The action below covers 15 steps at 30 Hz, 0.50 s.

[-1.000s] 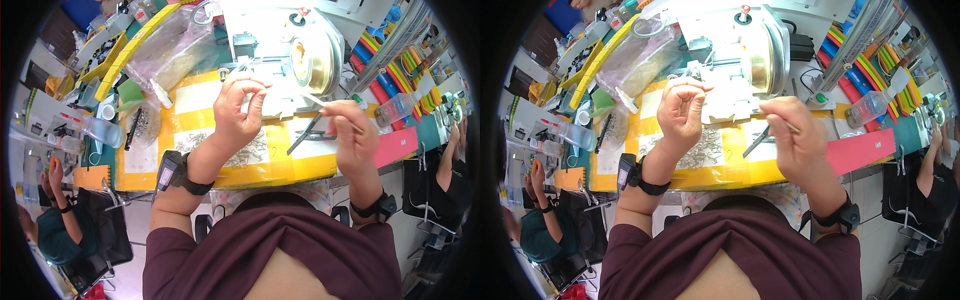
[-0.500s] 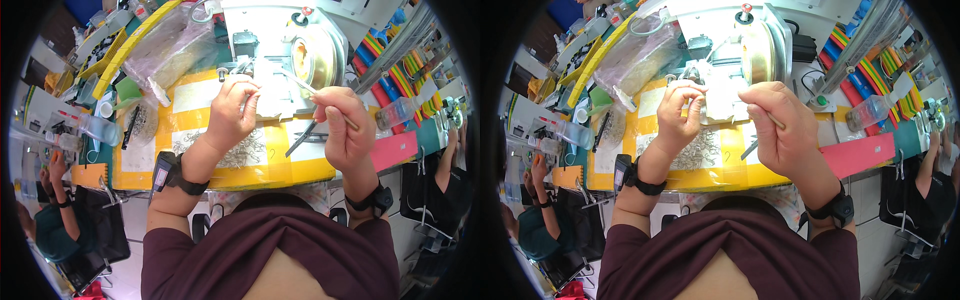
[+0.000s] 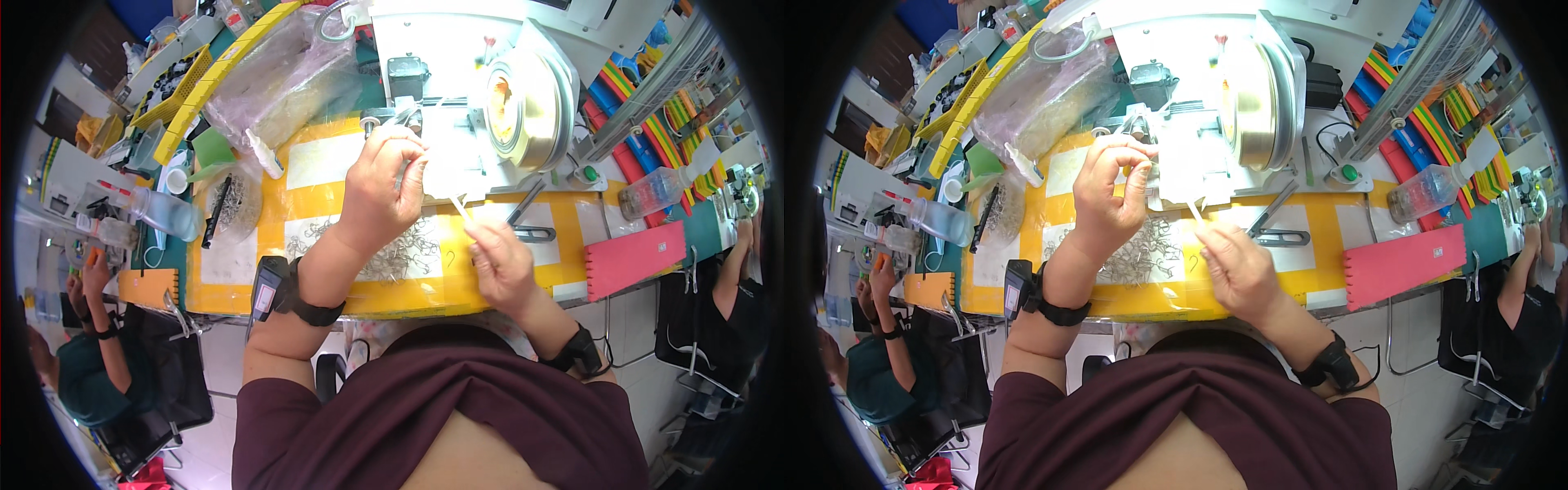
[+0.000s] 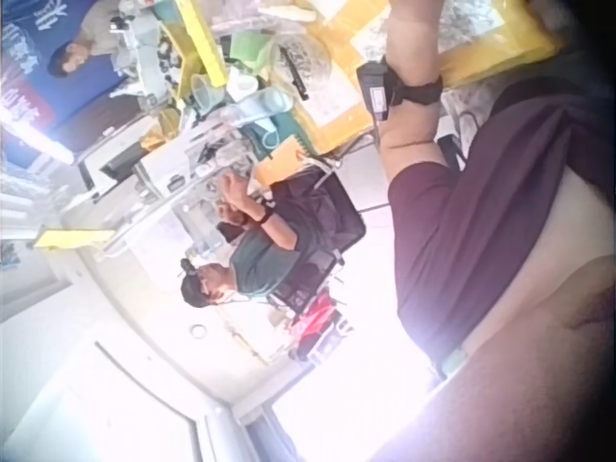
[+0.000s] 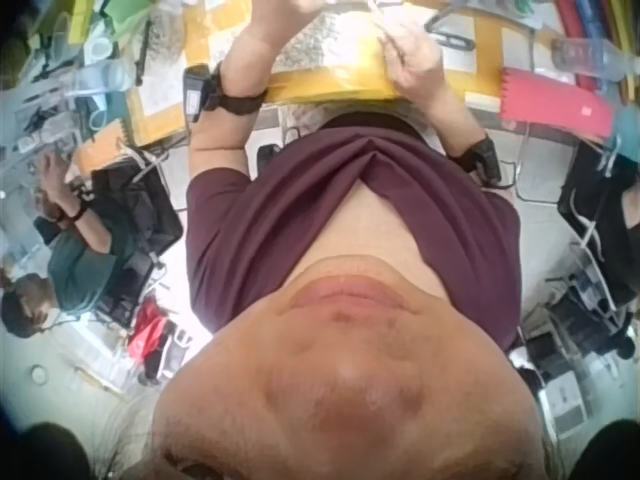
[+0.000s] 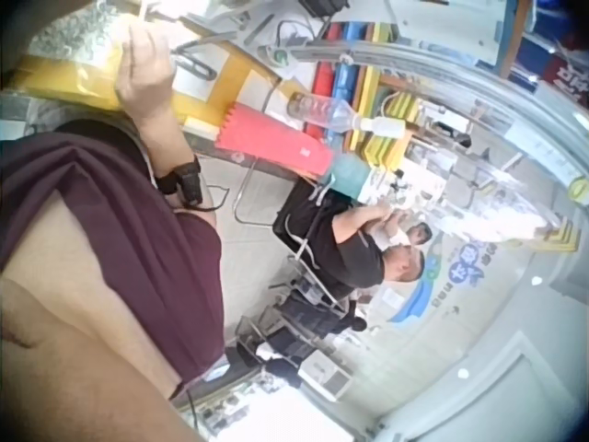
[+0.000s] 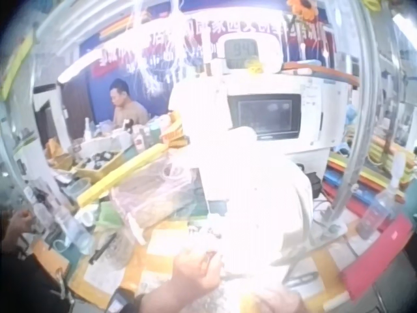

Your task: Assembling and gluing small metal and plastic components for electronic parts.

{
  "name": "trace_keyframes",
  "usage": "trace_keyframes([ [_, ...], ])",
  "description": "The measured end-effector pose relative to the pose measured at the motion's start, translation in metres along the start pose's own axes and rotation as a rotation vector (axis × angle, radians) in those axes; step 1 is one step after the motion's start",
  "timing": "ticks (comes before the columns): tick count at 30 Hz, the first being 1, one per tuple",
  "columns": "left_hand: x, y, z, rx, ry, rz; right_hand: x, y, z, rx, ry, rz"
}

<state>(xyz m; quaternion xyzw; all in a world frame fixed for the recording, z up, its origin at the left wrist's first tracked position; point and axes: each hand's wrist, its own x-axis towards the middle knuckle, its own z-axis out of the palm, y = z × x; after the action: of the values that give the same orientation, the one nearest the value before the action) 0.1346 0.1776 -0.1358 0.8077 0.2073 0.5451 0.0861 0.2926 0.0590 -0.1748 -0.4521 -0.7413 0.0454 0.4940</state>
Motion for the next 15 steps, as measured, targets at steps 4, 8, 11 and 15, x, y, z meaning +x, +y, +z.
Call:
trace_keyframes([
  [4,-0.001,0.003,0.0,0.005,0.013,0.013,-0.003,-0.002,0.001,0.029,-0.019,0.012],
  [8,-0.005,0.003,-0.001,-0.115,0.001,-0.055,0.0,0.001,0.001,0.07,-0.056,0.024],
  [11,-0.008,0.011,-0.003,-0.321,-0.052,-0.091,-0.002,0.003,0.002,0.089,-0.073,0.021],
  [15,0.005,0.022,-0.012,-0.595,0.014,-0.207,0.001,0.002,0.003,0.09,-0.081,0.034],
])
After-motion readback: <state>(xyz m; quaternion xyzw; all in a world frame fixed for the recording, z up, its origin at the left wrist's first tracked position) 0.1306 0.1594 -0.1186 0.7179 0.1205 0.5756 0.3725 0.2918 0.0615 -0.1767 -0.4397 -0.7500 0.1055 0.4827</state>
